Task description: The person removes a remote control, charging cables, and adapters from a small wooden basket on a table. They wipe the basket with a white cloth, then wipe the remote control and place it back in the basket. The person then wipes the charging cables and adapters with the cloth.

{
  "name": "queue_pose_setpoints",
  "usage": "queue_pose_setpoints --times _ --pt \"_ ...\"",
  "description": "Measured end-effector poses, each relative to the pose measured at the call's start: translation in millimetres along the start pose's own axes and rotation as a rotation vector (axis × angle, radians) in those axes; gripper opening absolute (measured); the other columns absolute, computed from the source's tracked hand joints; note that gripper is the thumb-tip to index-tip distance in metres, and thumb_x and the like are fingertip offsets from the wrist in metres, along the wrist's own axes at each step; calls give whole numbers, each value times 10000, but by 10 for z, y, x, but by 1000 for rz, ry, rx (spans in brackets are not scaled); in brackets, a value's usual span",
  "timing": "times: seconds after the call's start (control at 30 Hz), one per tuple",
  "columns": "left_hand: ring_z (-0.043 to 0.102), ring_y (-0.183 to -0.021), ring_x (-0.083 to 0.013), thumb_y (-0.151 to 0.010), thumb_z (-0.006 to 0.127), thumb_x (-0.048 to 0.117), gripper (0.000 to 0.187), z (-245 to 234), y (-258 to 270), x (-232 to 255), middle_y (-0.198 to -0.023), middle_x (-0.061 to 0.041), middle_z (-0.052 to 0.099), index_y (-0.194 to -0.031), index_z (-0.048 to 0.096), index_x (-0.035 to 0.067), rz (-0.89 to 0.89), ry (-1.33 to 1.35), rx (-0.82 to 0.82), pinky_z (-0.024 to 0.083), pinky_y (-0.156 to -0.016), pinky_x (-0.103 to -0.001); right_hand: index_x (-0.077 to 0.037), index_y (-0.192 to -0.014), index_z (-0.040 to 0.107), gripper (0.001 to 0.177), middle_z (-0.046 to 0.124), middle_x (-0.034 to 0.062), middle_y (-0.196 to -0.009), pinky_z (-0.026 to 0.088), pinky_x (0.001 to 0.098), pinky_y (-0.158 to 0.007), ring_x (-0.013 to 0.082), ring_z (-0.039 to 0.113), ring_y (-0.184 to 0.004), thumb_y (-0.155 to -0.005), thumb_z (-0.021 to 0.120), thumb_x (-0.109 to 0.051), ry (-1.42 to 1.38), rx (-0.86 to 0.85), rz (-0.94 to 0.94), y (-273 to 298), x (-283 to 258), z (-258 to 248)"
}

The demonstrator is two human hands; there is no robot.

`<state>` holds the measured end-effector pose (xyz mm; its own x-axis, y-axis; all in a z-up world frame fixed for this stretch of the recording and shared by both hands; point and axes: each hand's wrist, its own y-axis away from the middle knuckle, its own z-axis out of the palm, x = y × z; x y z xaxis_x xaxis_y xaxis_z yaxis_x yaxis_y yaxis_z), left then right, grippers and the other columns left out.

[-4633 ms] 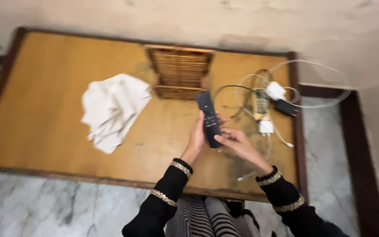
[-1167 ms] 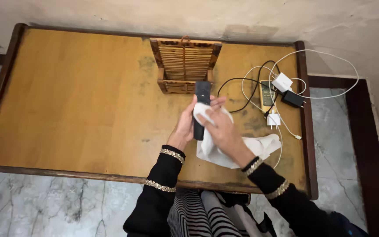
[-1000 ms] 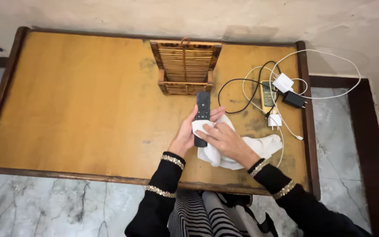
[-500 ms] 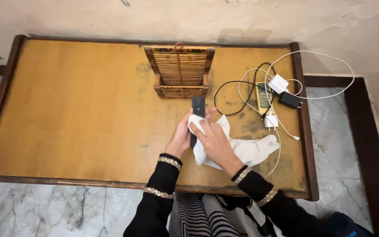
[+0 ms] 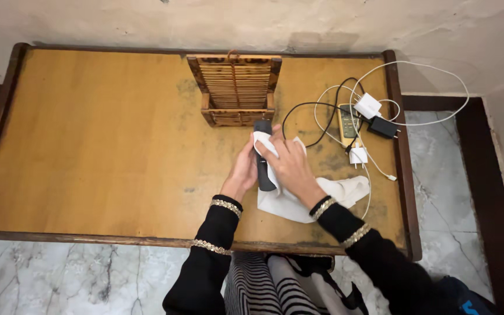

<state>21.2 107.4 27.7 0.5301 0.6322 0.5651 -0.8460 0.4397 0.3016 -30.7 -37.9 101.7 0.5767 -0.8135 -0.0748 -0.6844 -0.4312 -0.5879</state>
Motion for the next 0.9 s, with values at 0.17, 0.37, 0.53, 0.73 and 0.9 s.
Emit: queue_pose_setpoints --times 0.17,0.37,0.53,0.73,0.9 --pt "620 -1110 -200 -1119 451 346 447 -165 -150 -137 -1230 -85 635 -1437 486 33 76 -84 72 516 -988 -394 -131 -1436 624 549 609 138 -1159 455 421 -810 300 566 -920 -889 588 -105 188 -77 112 -213 196 -28" --pt "629 -1160 -176 -1105 432 286 424 -268 -280 -139 -1280 -82 639 -1440 492 33 157 -33 15 507 -1025 -363 -127 -1431 602 544 614 141 -1190 428 390 -790 271 536 -914 -887 583 -102 137 -49 -37 -208 125 -114" --pt "597 -1241 -163 -1113 414 260 429 -99 -284 -107 -1375 -80 610 -1468 482 29 183 -51 -43 479 -1080 -342 -136 -1466 599 550 590 80 -1088 426 397 -783 260 546 -905 -916 587 -114 179 -90 93 -283 244 -116" --pt "664 -1118 -203 -1105 402 260 416 -86 -282 46 -1286 -119 654 -1428 499 17 123 -105 -7 555 -990 -362 -130 -1451 581 560 613 62 -1168 422 373 -765 228 524 -863 -891 580 -119 241 -14 -55 -263 251 -174" --pt "674 -1085 -199 -1130 422 234 384 -7 -392 93 -1245 -120 682 -1398 524 -21 186 -81 -23 563 -960 -349 -128 -1462 566 525 596 47 -1111 435 384 -792 231 538 -887 -937 578 -130 165 -54 -7 -274 338 -109"
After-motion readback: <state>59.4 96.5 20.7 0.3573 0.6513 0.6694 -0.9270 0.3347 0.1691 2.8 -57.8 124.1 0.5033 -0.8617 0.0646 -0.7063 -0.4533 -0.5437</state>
